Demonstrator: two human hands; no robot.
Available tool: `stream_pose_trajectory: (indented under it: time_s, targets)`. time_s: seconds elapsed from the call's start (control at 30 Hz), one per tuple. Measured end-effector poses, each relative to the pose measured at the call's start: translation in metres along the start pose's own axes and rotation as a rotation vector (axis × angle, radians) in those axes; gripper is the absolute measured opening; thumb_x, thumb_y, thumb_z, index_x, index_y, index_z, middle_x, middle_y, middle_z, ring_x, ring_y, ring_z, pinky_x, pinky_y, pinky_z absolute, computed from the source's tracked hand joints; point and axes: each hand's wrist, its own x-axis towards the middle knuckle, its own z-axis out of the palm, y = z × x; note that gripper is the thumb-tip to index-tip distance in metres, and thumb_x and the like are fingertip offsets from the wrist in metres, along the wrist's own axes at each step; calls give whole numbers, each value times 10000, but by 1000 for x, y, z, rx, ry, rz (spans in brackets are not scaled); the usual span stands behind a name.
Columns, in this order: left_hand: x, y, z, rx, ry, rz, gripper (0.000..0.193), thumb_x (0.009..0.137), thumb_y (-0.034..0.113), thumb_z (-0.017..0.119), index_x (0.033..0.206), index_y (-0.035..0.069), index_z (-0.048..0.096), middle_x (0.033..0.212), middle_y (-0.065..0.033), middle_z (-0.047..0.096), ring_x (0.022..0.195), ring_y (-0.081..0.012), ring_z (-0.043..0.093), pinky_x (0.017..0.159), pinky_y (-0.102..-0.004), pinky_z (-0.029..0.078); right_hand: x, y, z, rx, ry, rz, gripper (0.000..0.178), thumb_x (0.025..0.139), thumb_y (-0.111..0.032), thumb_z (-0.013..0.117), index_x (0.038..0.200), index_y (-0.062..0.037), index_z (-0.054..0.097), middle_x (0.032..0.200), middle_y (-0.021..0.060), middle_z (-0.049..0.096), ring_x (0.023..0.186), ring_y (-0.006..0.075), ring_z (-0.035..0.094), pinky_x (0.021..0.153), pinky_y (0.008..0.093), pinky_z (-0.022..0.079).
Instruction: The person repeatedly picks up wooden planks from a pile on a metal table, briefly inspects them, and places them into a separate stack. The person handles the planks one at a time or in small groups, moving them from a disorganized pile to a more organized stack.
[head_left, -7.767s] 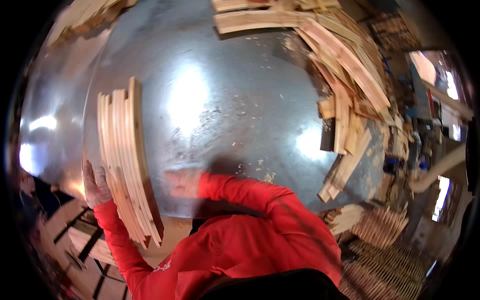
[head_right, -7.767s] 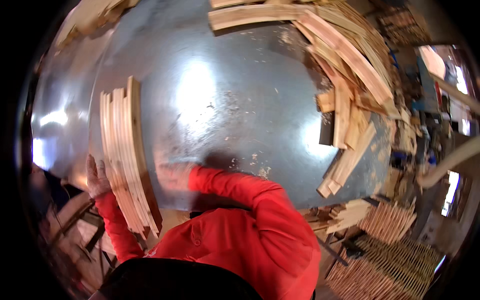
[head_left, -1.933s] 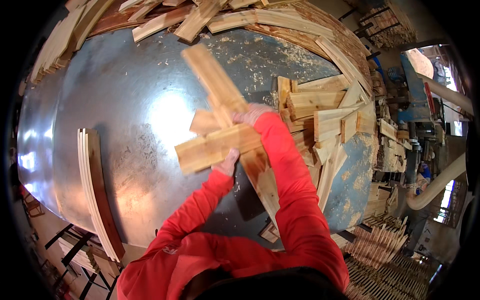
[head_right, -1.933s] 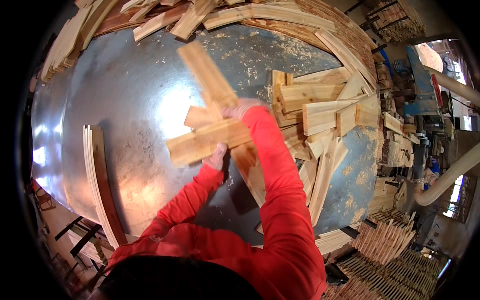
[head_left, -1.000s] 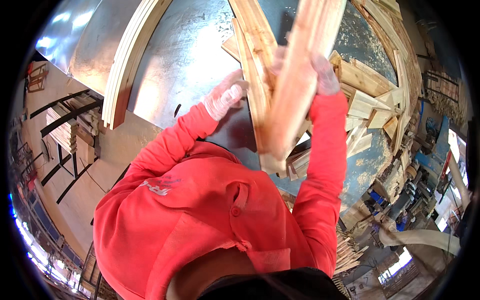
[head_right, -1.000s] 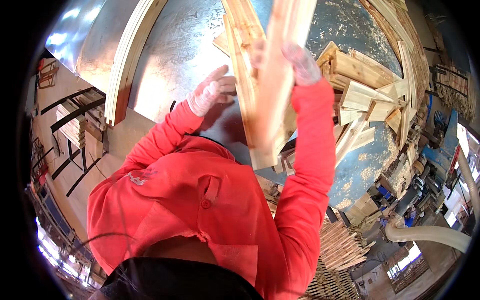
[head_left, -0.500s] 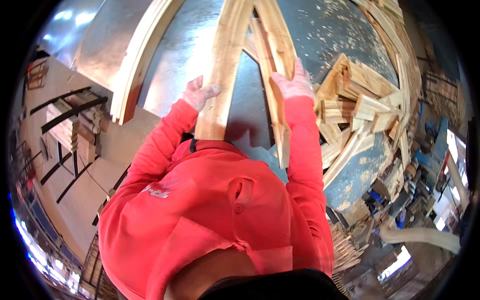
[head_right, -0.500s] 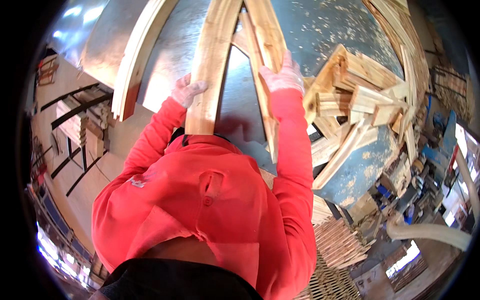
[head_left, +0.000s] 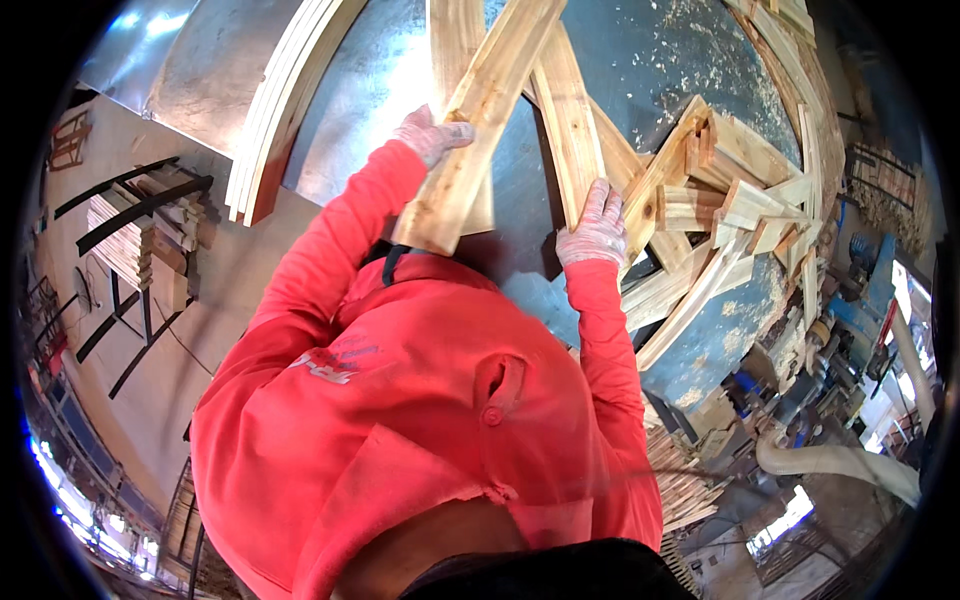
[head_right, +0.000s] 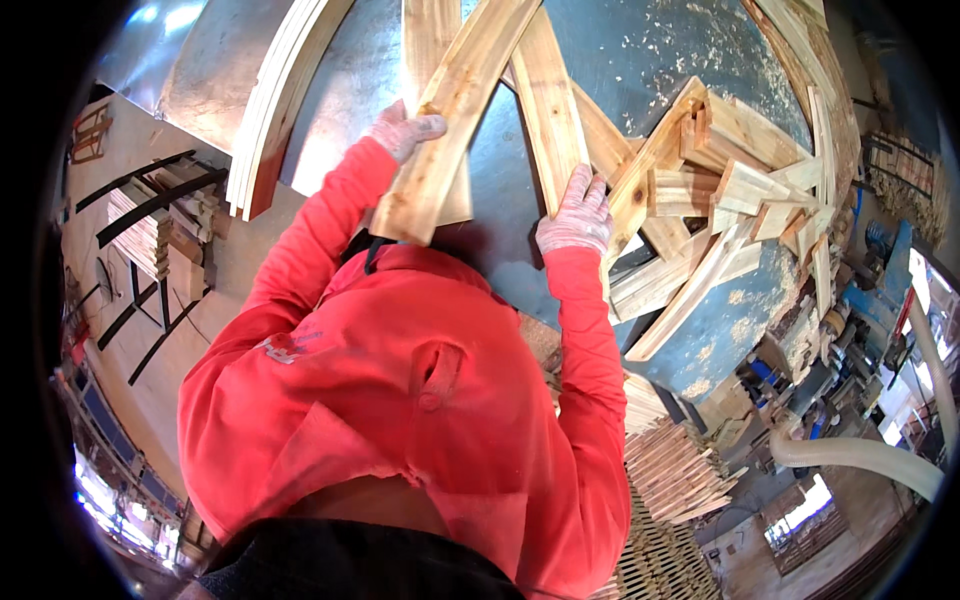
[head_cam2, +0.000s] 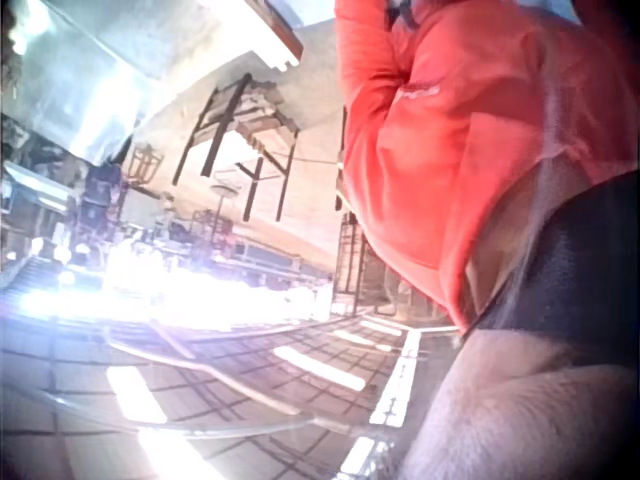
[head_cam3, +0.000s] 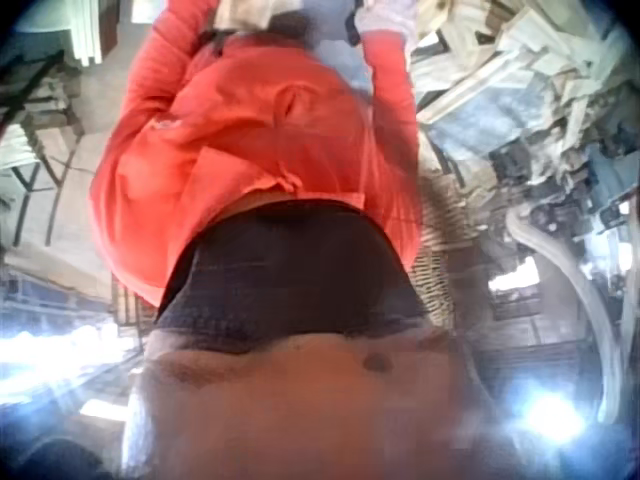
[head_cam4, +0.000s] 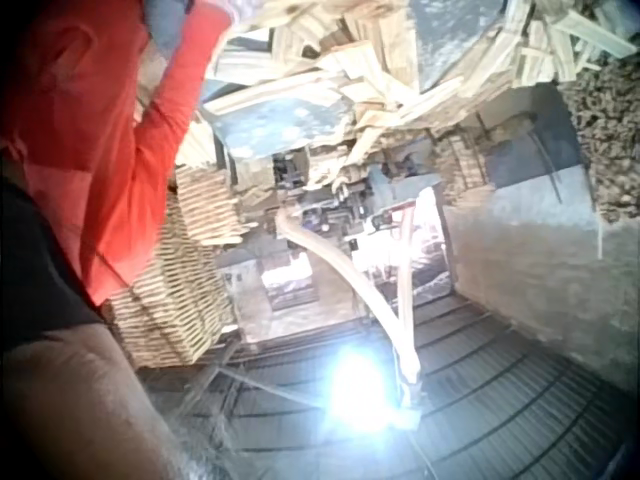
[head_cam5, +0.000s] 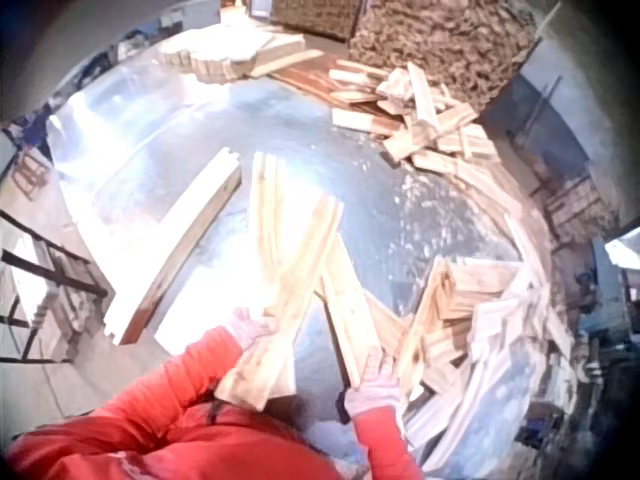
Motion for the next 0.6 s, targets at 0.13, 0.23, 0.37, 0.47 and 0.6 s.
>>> stream_pose_trajectory:
  time_s: [0.13, 0.23, 0.37, 0.47, 0.6]
  targets:
    - [-18, 85, -41, 315, -20, 42, 547, 741, 222, 800, 1182, 20, 548, 1006, -82, 654, 884, -209, 635, 802, -366, 524, 34, 24, 7, 827, -302, -170, 690, 781, -205, 685, 1381, -12, 404, 1257, 197, 572, 1125, 306, 590, 963, 352, 473]
    - [-46, 154, -56, 1020, 212, 82, 576, 774, 364, 757, 1185, 34, 526, 997, -170, 669, 907, -327, 664, 806, -424, 519, 75, -2, 40, 1578, -454, -98, 596, 817, -218, 670, 1320, 24, 459, 1131, 202, 639, 1000, 287, 649, 897, 358, 519]
    - [-58, 171, -48, 1120, 101, -197, 647, 850, 530, 592, 1225, 17, 474, 1105, -248, 635, 1052, -385, 612, 892, -429, 483, 86, -112, 24, 1633, -313, -9, 640, 885, -348, 621, 1344, 47, 415, 1141, 240, 610, 1002, 322, 638, 876, 378, 511]
    - [-65, 119, -40, 941, -104, -197, 843, 898, 630, 408, 1489, 62, 213, 1216, -306, 557, 1135, -412, 564, 965, -435, 440, 91, -179, 59, 959, -188, -240, 643, 934, -378, 555, 1384, 39, 363, 1153, 220, 609, 1025, 319, 617, 877, 364, 478]
    - [-81, 118, -65, 966, -182, -128, 710, 936, 563, 351, 1467, 96, 288, 1356, -253, 475, 1177, -425, 523, 996, -435, 417, 76, -218, 39, 1163, -269, -162, 723, 913, -431, 549, 1440, -19, 277, 1186, 191, 611, 1029, 322, 622, 919, 381, 462]
